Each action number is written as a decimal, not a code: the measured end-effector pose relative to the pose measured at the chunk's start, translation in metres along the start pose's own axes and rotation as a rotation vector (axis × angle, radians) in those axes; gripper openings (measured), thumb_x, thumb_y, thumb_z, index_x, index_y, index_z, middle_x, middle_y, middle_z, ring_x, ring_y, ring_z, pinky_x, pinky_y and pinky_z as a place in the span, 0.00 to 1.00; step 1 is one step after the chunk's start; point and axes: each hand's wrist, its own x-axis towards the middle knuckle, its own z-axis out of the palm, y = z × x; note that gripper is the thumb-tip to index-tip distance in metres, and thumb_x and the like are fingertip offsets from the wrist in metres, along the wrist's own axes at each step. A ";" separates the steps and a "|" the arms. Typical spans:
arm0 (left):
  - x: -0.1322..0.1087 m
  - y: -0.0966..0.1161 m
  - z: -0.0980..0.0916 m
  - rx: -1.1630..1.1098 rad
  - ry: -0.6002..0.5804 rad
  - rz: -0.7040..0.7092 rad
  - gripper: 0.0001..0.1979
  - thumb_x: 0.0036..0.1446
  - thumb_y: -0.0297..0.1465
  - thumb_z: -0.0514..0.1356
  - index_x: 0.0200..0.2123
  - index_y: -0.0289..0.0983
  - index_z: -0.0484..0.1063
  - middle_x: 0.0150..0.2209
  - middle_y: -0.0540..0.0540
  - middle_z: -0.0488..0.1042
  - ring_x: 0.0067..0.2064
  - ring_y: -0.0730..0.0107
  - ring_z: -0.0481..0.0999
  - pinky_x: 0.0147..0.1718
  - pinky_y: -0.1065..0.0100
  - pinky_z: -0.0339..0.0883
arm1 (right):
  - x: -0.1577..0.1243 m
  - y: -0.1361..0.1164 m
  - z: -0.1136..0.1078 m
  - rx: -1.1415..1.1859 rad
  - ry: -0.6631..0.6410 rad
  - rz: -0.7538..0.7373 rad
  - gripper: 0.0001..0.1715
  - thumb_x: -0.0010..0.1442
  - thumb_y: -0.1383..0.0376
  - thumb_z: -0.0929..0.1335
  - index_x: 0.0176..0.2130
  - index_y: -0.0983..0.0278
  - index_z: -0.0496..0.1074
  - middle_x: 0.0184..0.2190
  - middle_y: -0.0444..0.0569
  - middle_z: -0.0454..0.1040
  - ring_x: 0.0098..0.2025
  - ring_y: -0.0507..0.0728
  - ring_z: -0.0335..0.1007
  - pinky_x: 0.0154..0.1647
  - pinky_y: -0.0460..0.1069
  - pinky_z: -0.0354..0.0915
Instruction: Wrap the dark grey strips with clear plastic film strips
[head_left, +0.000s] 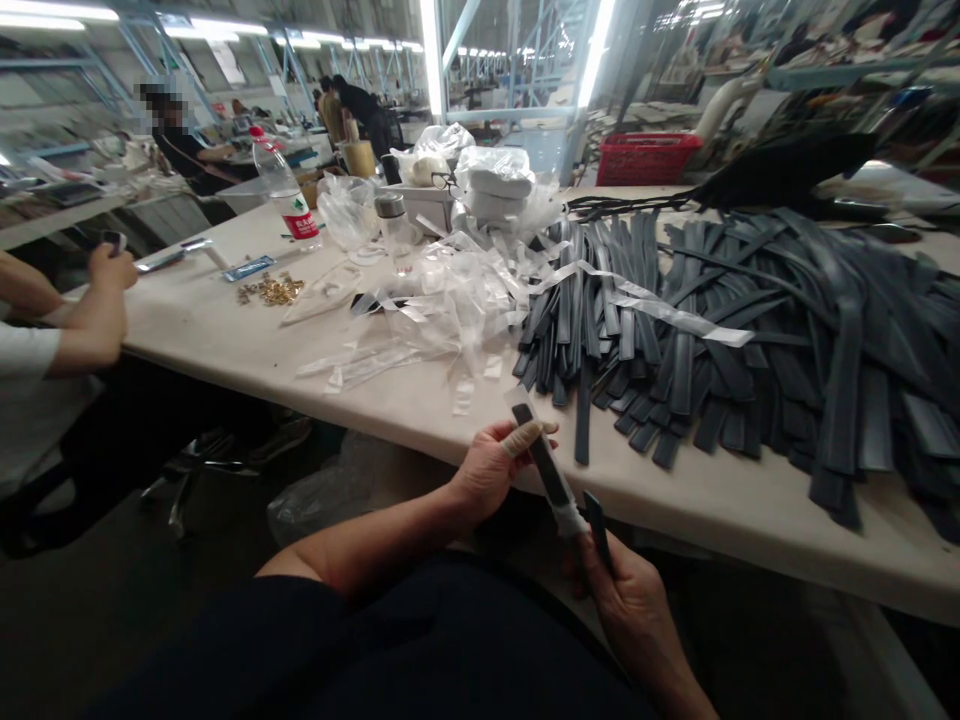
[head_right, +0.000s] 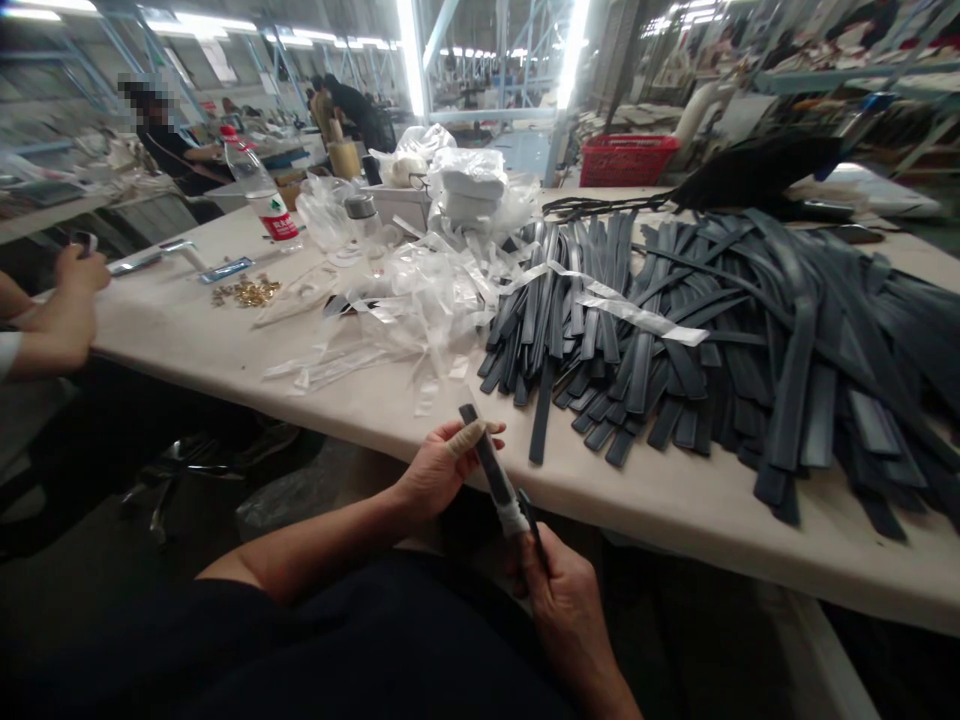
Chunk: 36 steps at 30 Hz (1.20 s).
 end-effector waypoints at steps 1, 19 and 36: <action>-0.001 -0.003 0.001 0.020 -0.013 -0.036 0.21 0.41 0.43 0.73 0.34 0.33 0.80 0.31 0.45 0.79 0.32 0.70 0.76 0.35 0.68 0.67 | 0.000 -0.002 0.000 -0.002 0.008 0.000 0.27 0.67 0.46 0.60 0.27 0.61 0.68 0.19 0.43 0.69 0.20 0.54 0.66 0.23 0.46 0.61; -0.018 -0.011 0.002 0.174 -0.192 -0.167 0.19 0.49 0.40 0.70 0.40 0.34 0.80 0.32 0.45 0.79 0.31 0.70 0.75 0.35 0.69 0.67 | 0.000 -0.003 -0.008 0.080 -0.009 0.026 0.28 0.68 0.45 0.60 0.29 0.63 0.70 0.21 0.45 0.70 0.23 0.55 0.67 0.25 0.48 0.62; 0.004 0.033 0.079 0.587 -0.394 0.053 0.30 0.58 0.57 0.53 0.41 0.38 0.80 0.28 0.46 0.80 0.18 0.76 0.70 0.15 0.73 0.58 | 0.029 -0.081 -0.054 0.412 -0.107 -0.238 0.26 0.68 0.46 0.62 0.38 0.66 0.70 0.29 0.47 0.75 0.30 0.53 0.73 0.29 0.46 0.67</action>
